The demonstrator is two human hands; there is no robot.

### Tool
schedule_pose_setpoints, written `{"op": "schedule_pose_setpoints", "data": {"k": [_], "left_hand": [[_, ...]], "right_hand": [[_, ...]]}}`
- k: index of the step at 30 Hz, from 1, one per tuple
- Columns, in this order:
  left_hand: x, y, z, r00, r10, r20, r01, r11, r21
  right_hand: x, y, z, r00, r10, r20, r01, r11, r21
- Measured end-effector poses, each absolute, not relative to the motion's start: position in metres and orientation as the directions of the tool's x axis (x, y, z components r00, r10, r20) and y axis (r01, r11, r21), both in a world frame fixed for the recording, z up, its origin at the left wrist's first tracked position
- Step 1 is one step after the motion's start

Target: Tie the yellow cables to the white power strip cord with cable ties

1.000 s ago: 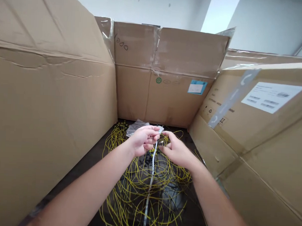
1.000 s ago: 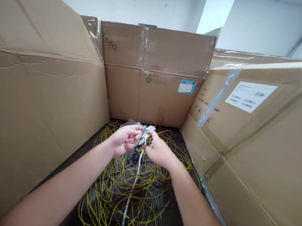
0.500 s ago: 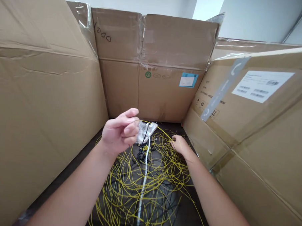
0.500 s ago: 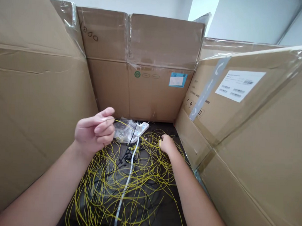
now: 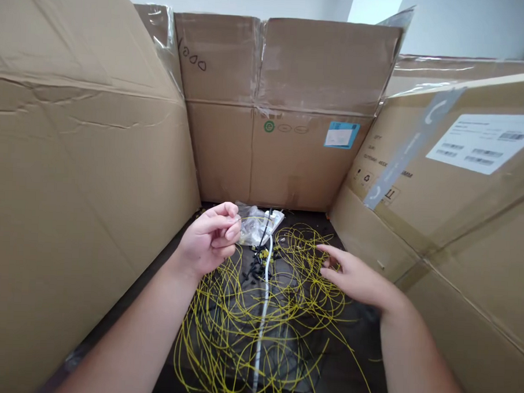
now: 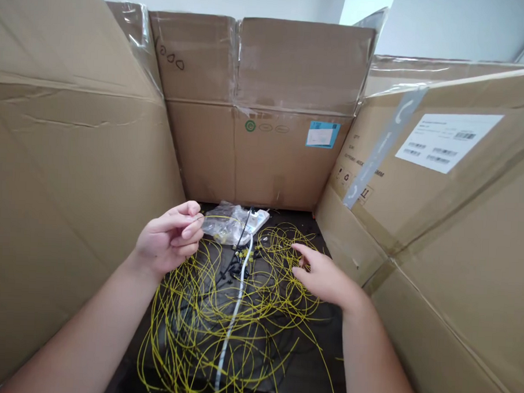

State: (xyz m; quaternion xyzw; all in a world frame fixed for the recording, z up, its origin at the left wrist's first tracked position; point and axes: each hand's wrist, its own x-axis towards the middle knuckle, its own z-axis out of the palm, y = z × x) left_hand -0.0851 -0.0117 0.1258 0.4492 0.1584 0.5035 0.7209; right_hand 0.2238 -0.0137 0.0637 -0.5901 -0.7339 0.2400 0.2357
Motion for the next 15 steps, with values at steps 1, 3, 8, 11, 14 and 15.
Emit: {"op": "schedule_pose_setpoints", "data": {"k": [1, 3, 8, 11, 14, 15], "left_hand": [[-0.085, -0.012, 0.124, 0.448, 0.867, 0.219, -0.572, 0.09, 0.815], [-0.084, -0.014, 0.121, 0.46, 0.864, 0.205, -0.548, 0.094, 0.831], [-0.073, -0.019, 0.107, 0.457, 0.874, 0.163, -0.498, 0.099, 0.862], [-0.068, -0.023, 0.096, 0.482, 0.864, 0.145, -0.475, 0.119, 0.872], [-0.066, -0.026, 0.085, 0.56, 0.817, 0.135, -0.415, 0.136, 0.9], [-0.067, -0.027, 0.081, 0.589, 0.798, 0.126, -0.383, 0.138, 0.913]], "right_hand": [[0.221, -0.016, 0.066, -0.128, 0.986, 0.11, 0.817, 0.168, -0.551], [0.212, -0.022, 0.073, 0.019, 0.974, 0.226, 0.859, 0.099, -0.502], [0.169, -0.046, 0.077, -0.409, 0.872, -0.268, 0.304, -0.147, -0.941], [0.143, -0.048, 0.061, -0.731, 0.611, -0.304, -0.078, -0.518, -0.852], [0.123, -0.035, 0.047, -0.703, 0.684, -0.193, -0.452, -0.64, -0.621], [0.119, -0.03, 0.045, -0.652, 0.737, -0.178, -0.557, -0.625, -0.547]]}}
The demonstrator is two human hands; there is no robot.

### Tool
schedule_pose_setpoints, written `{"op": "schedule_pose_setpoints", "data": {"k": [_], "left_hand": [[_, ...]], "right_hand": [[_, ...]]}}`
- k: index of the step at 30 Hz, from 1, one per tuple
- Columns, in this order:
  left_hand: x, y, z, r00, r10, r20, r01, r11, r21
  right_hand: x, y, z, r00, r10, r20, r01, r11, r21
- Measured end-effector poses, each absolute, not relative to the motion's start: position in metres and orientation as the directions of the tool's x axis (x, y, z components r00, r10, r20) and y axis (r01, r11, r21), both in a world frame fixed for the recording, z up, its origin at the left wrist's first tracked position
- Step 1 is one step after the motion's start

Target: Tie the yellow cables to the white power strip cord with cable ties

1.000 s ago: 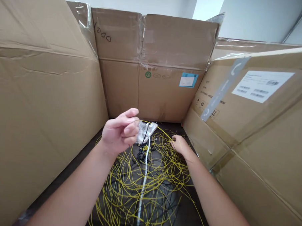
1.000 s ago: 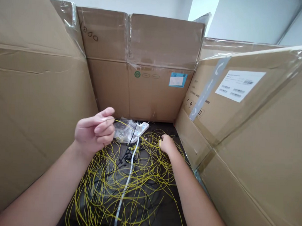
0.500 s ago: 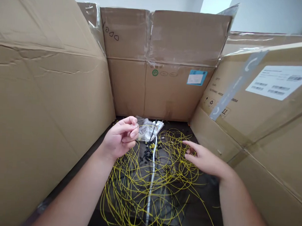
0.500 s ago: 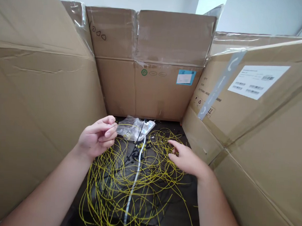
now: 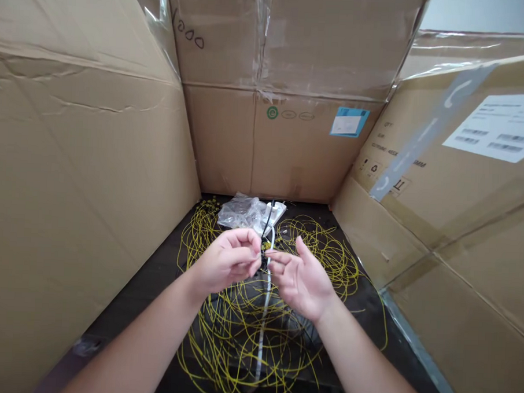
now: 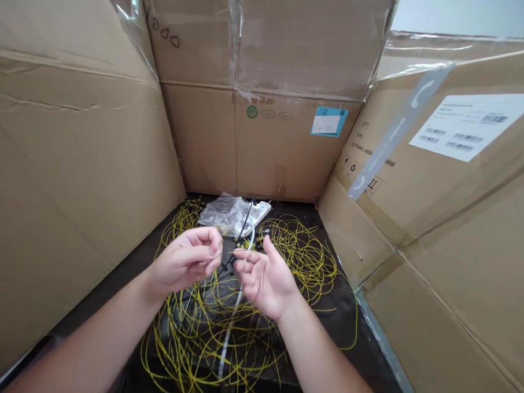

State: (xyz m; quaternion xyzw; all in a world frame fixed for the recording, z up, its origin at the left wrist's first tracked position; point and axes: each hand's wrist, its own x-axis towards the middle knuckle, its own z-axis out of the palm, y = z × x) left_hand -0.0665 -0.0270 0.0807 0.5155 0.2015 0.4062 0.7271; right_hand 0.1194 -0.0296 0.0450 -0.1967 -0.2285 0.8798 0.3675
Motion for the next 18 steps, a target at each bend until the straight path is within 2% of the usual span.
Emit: {"op": "schedule_pose_setpoints", "data": {"k": [2, 3, 5, 7, 9, 11, 14, 16, 18], "left_hand": [[-0.069, -0.027, 0.074, 0.642, 0.761, 0.091, -0.307, 0.147, 0.94], [-0.071, -0.026, 0.071, 0.669, 0.74, 0.063, -0.264, 0.158, 0.951], [-0.074, -0.021, 0.066, 0.725, 0.689, -0.009, -0.158, 0.18, 0.971], [-0.075, -0.014, 0.063, 0.741, 0.664, -0.095, -0.019, 0.163, 0.986], [-0.071, -0.005, 0.059, 0.655, 0.741, -0.151, 0.121, 0.094, 0.988], [-0.061, 0.002, 0.053, 0.501, 0.858, -0.112, 0.199, 0.011, 0.98], [-0.04, 0.007, 0.039, 0.355, 0.935, 0.017, 0.153, -0.076, 0.985], [-0.028, 0.005, 0.029, 0.316, 0.946, 0.078, 0.092, -0.113, 0.989], [-0.021, 0.001, 0.02, 0.272, 0.955, 0.117, 0.065, -0.139, 0.988]], "right_hand": [[0.115, -0.018, 0.046, -0.547, 0.817, -0.183, -0.689, -0.564, -0.456], [0.115, -0.014, 0.048, -0.498, 0.845, -0.193, -0.717, -0.527, -0.456], [0.117, -0.008, 0.05, -0.398, 0.894, -0.206, -0.704, -0.442, -0.556], [0.119, -0.007, 0.048, -0.279, 0.941, -0.191, -0.612, -0.328, -0.72], [0.119, -0.009, 0.041, -0.185, 0.969, -0.161, -0.469, -0.231, -0.852], [0.116, -0.012, 0.03, -0.133, 0.98, -0.149, -0.32, -0.185, -0.929], [0.109, -0.016, 0.012, -0.075, 0.994, -0.077, -0.016, -0.078, -0.997], [0.105, -0.02, 0.004, -0.055, 0.995, 0.082, 0.245, 0.094, -0.965], [0.104, -0.023, -0.002, -0.094, 0.961, 0.26, 0.444, 0.274, -0.853]]}}
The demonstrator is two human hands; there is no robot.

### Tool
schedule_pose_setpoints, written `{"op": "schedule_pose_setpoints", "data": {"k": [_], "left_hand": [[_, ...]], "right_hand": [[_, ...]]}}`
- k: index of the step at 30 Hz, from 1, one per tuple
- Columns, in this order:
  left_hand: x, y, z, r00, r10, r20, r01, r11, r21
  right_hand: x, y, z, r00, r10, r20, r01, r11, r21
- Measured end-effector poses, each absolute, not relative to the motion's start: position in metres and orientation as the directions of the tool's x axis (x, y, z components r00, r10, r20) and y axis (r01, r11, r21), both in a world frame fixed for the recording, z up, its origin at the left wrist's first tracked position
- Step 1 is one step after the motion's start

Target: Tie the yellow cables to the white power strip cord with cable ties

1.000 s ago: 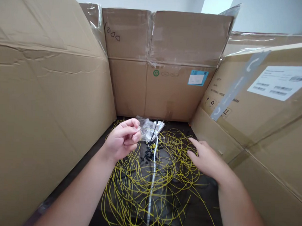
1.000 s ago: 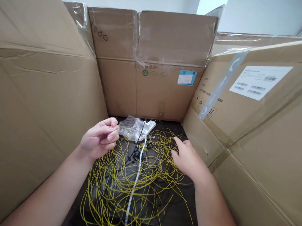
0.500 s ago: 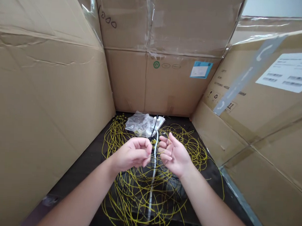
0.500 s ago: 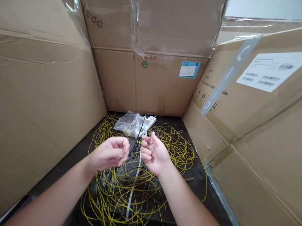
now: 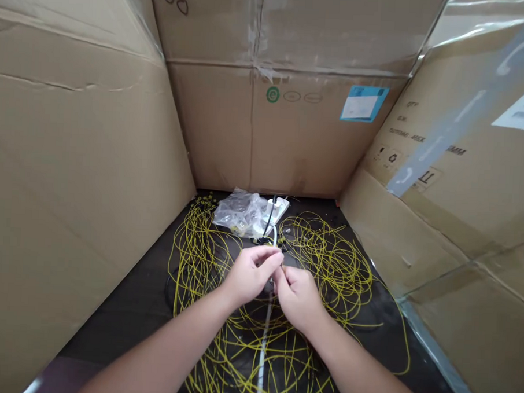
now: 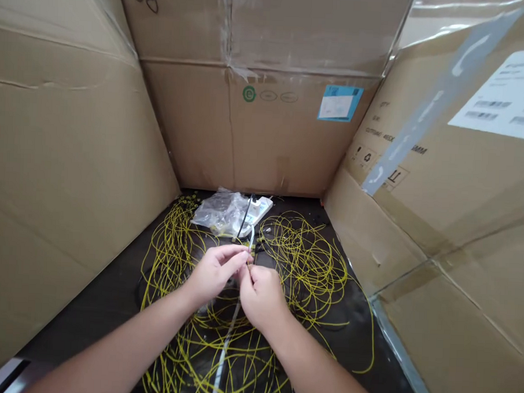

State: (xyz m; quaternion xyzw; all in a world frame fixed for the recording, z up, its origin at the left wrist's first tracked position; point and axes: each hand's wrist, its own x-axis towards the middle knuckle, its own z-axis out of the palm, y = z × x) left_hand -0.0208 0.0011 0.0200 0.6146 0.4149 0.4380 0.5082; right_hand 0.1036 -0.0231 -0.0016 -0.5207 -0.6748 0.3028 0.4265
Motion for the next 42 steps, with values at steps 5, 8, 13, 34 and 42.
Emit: {"op": "schedule_pose_setpoints", "data": {"k": [5, 8, 13, 34, 42], "left_hand": [[-0.019, -0.008, 0.013, 0.251, 0.955, 0.161, 0.041, -0.176, 0.983], [-0.021, -0.009, 0.013, 0.283, 0.946, 0.161, 0.005, -0.169, 0.986], [-0.028, -0.005, 0.012, 0.317, 0.94, 0.129, -0.038, -0.124, 0.992], [-0.028, 0.0, 0.001, 0.274, 0.959, -0.077, -0.246, 0.148, 0.958], [-0.028, 0.0, 0.004, 0.227, 0.972, -0.054, -0.232, 0.108, 0.967]], "right_hand": [[0.105, -0.027, -0.005, -0.212, 0.89, 0.404, 0.554, 0.45, -0.7], [0.105, -0.029, -0.004, -0.254, 0.894, 0.369, 0.557, 0.447, -0.7], [0.108, -0.031, 0.004, -0.265, 0.937, 0.229, 0.456, 0.33, -0.826], [0.103, -0.031, 0.002, -0.143, 0.985, -0.092, 0.103, -0.078, -0.992], [0.1, -0.031, -0.002, -0.124, 0.989, -0.074, -0.016, -0.076, -0.997]]}}
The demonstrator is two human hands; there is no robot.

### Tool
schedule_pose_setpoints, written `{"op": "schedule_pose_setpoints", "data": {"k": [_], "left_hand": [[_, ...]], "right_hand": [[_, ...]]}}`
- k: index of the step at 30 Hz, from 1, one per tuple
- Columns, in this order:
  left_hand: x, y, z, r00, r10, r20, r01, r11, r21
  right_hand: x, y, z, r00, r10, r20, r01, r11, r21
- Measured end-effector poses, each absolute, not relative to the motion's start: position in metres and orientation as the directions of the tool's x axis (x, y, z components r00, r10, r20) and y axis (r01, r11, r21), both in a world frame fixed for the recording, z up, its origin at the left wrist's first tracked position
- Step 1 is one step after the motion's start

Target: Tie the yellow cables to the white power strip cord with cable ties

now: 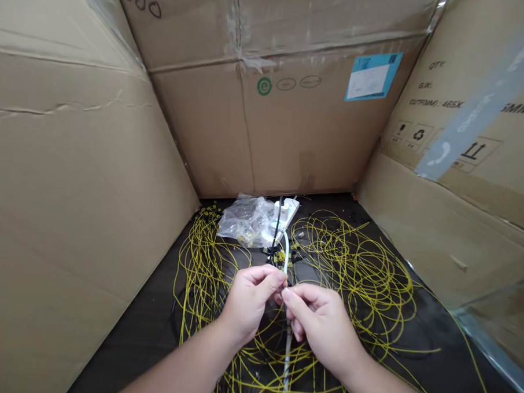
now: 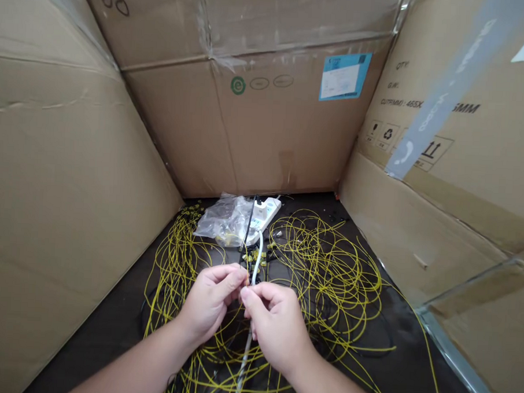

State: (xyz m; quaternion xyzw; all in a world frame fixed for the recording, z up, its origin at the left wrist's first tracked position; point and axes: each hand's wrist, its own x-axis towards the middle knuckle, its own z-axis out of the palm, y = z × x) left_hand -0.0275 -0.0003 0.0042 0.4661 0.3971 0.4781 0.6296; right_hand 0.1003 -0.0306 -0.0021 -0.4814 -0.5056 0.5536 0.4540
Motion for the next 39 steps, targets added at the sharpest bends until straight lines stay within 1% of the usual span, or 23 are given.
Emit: {"op": "schedule_pose_setpoints", "data": {"k": [4, 8, 10, 12, 14, 16, 19, 22, 23, 25, 28, 31, 33, 35, 39], "left_hand": [[-0.027, -0.001, 0.004, 0.251, 0.968, -0.026, -0.233, 0.087, 0.969], [-0.028, -0.002, 0.005, 0.283, 0.959, 0.027, -0.176, 0.024, 0.984], [-0.03, -0.002, 0.006, 0.294, 0.954, 0.047, -0.143, -0.005, 0.99], [-0.031, -0.001, 0.008, 0.31, 0.949, 0.065, -0.103, -0.035, 0.994], [-0.033, 0.0, 0.011, 0.327, 0.941, 0.085, -0.035, -0.078, 0.996], [-0.033, 0.0, 0.013, 0.359, 0.927, 0.106, 0.043, -0.13, 0.991], [-0.032, -0.001, 0.013, 0.426, 0.895, 0.128, 0.122, -0.196, 0.973], [-0.03, -0.003, 0.013, 0.46, 0.877, 0.137, 0.168, -0.237, 0.957], [-0.03, -0.004, 0.013, 0.465, 0.875, 0.135, 0.178, -0.242, 0.954], [-0.03, -0.004, 0.013, 0.477, 0.87, 0.126, 0.187, -0.24, 0.953], [-0.031, -0.003, 0.014, 0.484, 0.867, 0.118, 0.171, -0.226, 0.959], [-0.032, -0.002, 0.014, 0.488, 0.865, 0.113, 0.14, -0.206, 0.969], [-0.031, -0.001, 0.013, 0.496, 0.862, 0.106, 0.12, -0.189, 0.975], [-0.032, -0.001, 0.012, 0.505, 0.857, 0.102, 0.104, -0.178, 0.979], [-0.033, -0.001, 0.01, 0.517, 0.852, 0.084, 0.09, -0.151, 0.984]], "right_hand": [[0.1, -0.032, -0.002, -0.126, 0.99, -0.064, 0.02, -0.062, -0.998], [0.099, -0.033, -0.001, -0.125, 0.992, 0.017, 0.117, 0.032, -0.993], [0.1, -0.032, 0.001, -0.151, 0.988, 0.034, 0.109, 0.051, -0.993], [0.103, -0.031, 0.004, -0.17, 0.985, 0.032, 0.049, 0.041, -0.998], [0.107, -0.028, 0.008, -0.134, 0.99, 0.033, -0.017, 0.031, -0.999], [0.11, -0.024, 0.011, -0.046, 0.998, 0.039, -0.047, 0.037, -0.998], [0.114, -0.019, 0.012, 0.052, 0.998, 0.042, -0.033, 0.044, -0.998], [0.117, -0.014, 0.007, 0.071, 0.997, 0.031, -0.038, 0.033, -0.999], [0.117, -0.013, 0.006, 0.073, 0.997, 0.016, -0.077, 0.022, -0.997], [0.117, -0.012, 0.003, 0.068, 0.997, -0.043, -0.214, -0.027, -0.977], [0.117, -0.011, 0.003, 0.047, 0.987, -0.151, -0.435, -0.116, -0.893], [0.118, -0.01, 0.004, 0.022, 0.978, -0.21, -0.582, -0.158, -0.798], [0.119, -0.01, 0.005, 0.01, 0.973, -0.23, -0.639, -0.17, -0.75], [0.119, -0.01, 0.006, 0.024, 0.97, -0.242, -0.666, -0.165, -0.728], [0.119, -0.012, 0.008, 0.052, 0.973, -0.223, -0.646, -0.138, -0.751]]}}
